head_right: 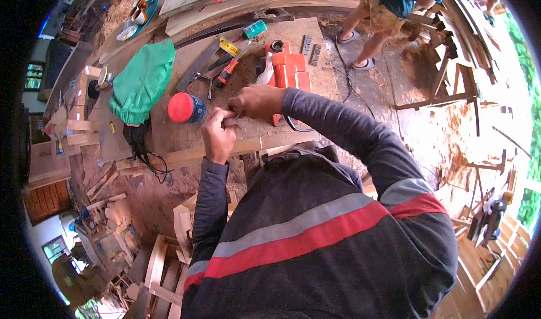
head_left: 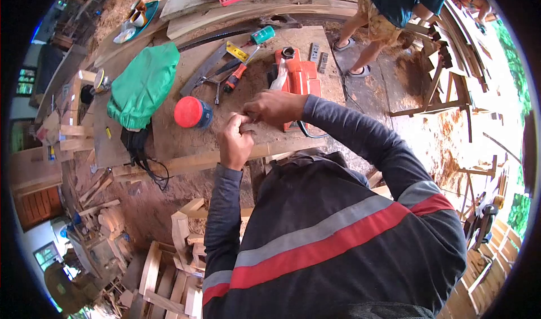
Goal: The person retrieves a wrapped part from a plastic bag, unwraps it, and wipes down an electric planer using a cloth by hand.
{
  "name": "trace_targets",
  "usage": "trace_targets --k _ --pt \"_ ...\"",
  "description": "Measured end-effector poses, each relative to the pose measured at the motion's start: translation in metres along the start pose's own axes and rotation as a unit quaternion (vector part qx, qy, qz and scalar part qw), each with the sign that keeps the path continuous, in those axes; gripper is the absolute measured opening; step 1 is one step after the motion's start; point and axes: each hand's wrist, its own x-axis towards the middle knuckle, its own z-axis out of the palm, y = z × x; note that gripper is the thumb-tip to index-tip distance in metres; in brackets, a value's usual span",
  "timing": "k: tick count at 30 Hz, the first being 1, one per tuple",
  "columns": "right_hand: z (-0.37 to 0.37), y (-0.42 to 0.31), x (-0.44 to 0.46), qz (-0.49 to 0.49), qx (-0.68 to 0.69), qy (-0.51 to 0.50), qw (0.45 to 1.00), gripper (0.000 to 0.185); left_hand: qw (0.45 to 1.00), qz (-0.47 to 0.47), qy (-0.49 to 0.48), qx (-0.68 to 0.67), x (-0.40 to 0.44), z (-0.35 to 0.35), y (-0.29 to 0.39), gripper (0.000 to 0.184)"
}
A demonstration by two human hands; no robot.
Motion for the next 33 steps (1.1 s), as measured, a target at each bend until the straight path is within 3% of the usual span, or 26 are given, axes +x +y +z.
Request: trace_targets --k 4,6,7,8,10,13,14,16,18,20,23,26,28,30,33 --pt "0.004 -0.014 -0.002 -0.019 -0.034 0.088 0.995 0.035 0.997 -0.054 0.041 -0.027 0.001 -0.007 -0.01 0.02" --pt "0.011 -0.012 -0.001 0.036 0.007 0.109 0.993 0.024 0.993 -0.06 0.069 -0.075 0.003 -0.007 -0.02 0.024" --pt "0.013 -0.003 0.0 0.027 0.031 0.146 0.988 0.024 0.985 -0.14 0.027 -0.101 0.001 -0.011 -0.018 0.029" --pt "0.017 0.005 0.003 0.079 0.063 0.126 0.987 0.04 0.984 -0.143 0.031 -0.1 0.0 -0.011 -0.017 0.029" --pt "0.028 0.009 0.004 0.029 -0.036 0.301 0.953 0.043 0.948 -0.273 0.005 -0.162 0.001 -0.01 -0.017 0.029" --pt "0.023 -0.045 -0.01 0.077 -0.064 0.471 0.877 0.047 0.91 -0.325 0.103 -0.235 0.002 0.001 -0.02 0.027" --pt "0.026 -0.05 -0.015 -0.037 -0.044 0.445 0.894 0.043 0.883 -0.349 0.149 -0.277 0.005 0.002 -0.017 0.027" --pt "0.043 -0.068 -0.009 0.083 0.228 0.359 0.901 0.046 0.892 -0.34 0.129 -0.27 0.007 0.008 -0.014 0.027" --pt "0.037 -0.057 -0.005 0.121 0.225 0.371 0.893 0.04 0.87 -0.331 0.15 -0.332 0.007 0.021 -0.02 0.026" --pt "0.031 -0.049 -0.006 0.173 0.396 0.292 0.853 0.03 0.874 -0.331 0.142 -0.326 0.005 0.025 -0.013 0.026" --pt "0.03 -0.041 -0.01 0.138 0.373 0.299 0.867 0.024 0.886 -0.309 0.154 -0.308 0.005 0.027 -0.007 0.024" --pt "0.029 -0.032 -0.014 0.141 0.358 0.305 0.871 0.02 0.926 -0.3 0.117 -0.199 0.0 0.023 -0.004 0.022" --pt "0.03 -0.031 -0.012 0.138 0.326 0.315 0.881 0.019 0.967 -0.233 0.06 -0.088 -0.002 0.016 0.003 0.024" --pt "0.031 -0.03 -0.011 0.088 0.194 0.346 0.914 0.015 0.965 -0.245 0.046 -0.08 -0.001 0.011 0.003 0.026" --pt "0.03 -0.03 -0.005 0.038 0.132 0.391 0.91 0.014 0.986 -0.164 0.038 -0.019 0.0 0.004 -0.008 0.024"
